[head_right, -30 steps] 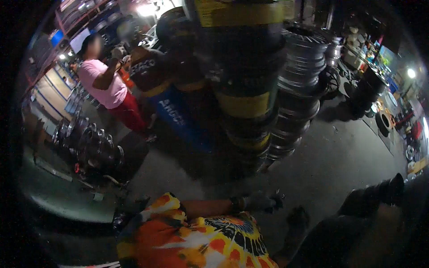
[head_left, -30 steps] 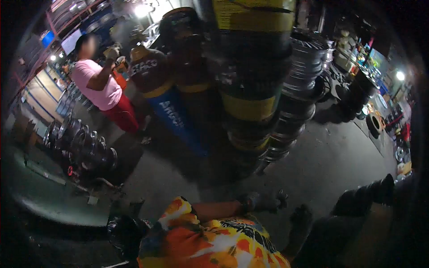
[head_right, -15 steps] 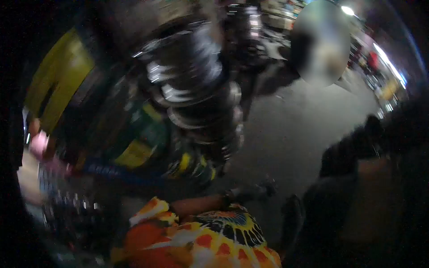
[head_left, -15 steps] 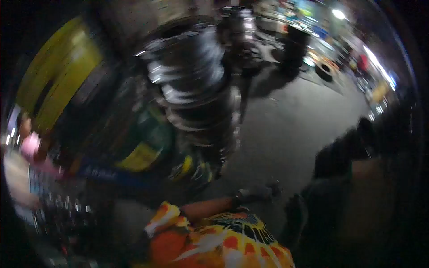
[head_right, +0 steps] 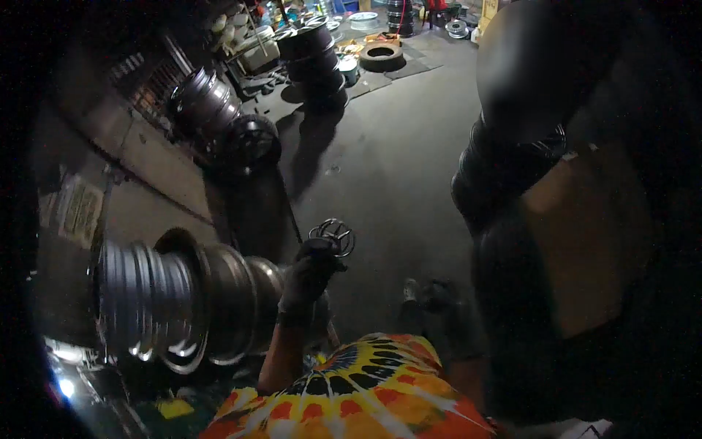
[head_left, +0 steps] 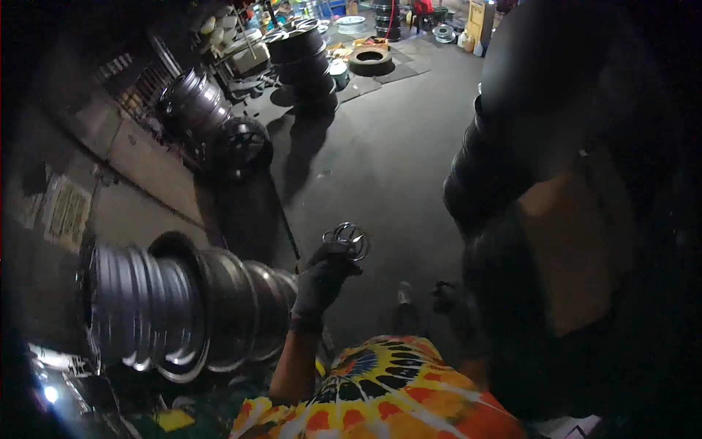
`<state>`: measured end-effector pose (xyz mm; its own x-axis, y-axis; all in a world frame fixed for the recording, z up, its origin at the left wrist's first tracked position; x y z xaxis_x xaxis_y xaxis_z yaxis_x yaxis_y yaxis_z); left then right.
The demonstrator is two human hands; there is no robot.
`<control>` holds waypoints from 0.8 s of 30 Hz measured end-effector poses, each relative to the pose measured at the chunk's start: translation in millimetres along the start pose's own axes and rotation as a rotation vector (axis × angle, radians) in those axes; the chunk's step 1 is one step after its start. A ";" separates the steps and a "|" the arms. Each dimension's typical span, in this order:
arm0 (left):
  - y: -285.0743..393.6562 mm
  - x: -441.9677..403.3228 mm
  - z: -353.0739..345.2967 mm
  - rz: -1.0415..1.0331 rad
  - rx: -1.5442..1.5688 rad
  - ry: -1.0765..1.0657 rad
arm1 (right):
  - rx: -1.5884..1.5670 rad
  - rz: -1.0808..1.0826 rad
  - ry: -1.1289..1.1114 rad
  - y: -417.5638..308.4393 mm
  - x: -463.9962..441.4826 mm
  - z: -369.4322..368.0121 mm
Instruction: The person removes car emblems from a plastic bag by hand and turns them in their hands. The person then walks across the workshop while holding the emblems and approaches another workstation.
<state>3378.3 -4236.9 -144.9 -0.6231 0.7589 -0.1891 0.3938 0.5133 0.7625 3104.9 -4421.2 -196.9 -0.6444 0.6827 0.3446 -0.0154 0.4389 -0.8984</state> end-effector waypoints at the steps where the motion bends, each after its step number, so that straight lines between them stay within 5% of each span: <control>1: -2.4 -17.2 14.1 -0.005 -0.264 0.020 | 0.002 -0.048 -0.048 2.7 -27.0 -7.8; 2: -4.4 -34.4 26.0 -0.017 -0.528 0.043 | 0.006 -0.095 -0.098 1.4 -53.9 -14.9; 5: -63.1 -78.8 112.9 0.194 -0.273 0.317 | 0.016 -0.104 -0.137 -18.5 -135.4 -38.6; 9: -115.3 -107.8 223.4 0.243 -0.479 0.526 | -0.015 -0.076 -0.273 -47.3 -275.0 -48.6; 10: -127.8 -99.7 256.1 0.316 -0.855 0.524 | 0.091 -0.053 -0.278 -69.6 -303.6 -55.4; 13: -110.9 -106.2 253.8 0.430 -0.572 0.870 | 0.200 0.029 -0.294 -137.4 -389.4 -90.8; 17: -142.9 -116.2 333.7 0.332 -0.750 0.810 | 0.253 0.215 -0.402 -212.0 -481.7 -119.7; 18: -150.5 -121.8 335.7 0.369 -0.264 1.052 | 0.265 0.218 -0.388 -219.8 -506.0 -120.9; 22: -167.5 -271.0 337.8 0.392 -0.175 1.092 | 0.132 0.145 -0.209 -205.2 -623.3 -87.9; 24: -186.3 -368.4 353.2 0.343 -0.186 0.902 | 0.089 0.032 -0.043 -168.7 -680.7 -51.6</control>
<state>3773.2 -4470.6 -435.9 -0.8079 0.2243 0.5450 0.5849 0.1923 0.7880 3585.5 -4929.7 -265.9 -0.6779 0.6690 0.3047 -0.0604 0.3623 -0.9301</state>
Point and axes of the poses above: each hand's wrist, its own x-axis away from the middle knuckle, its own z-axis out of the back of the hand, y = z × x, the point moved 6 cm from there along -x, towards the middle knuckle, and after that the axes turned 4 degrees about x, right-handed, at the moved point
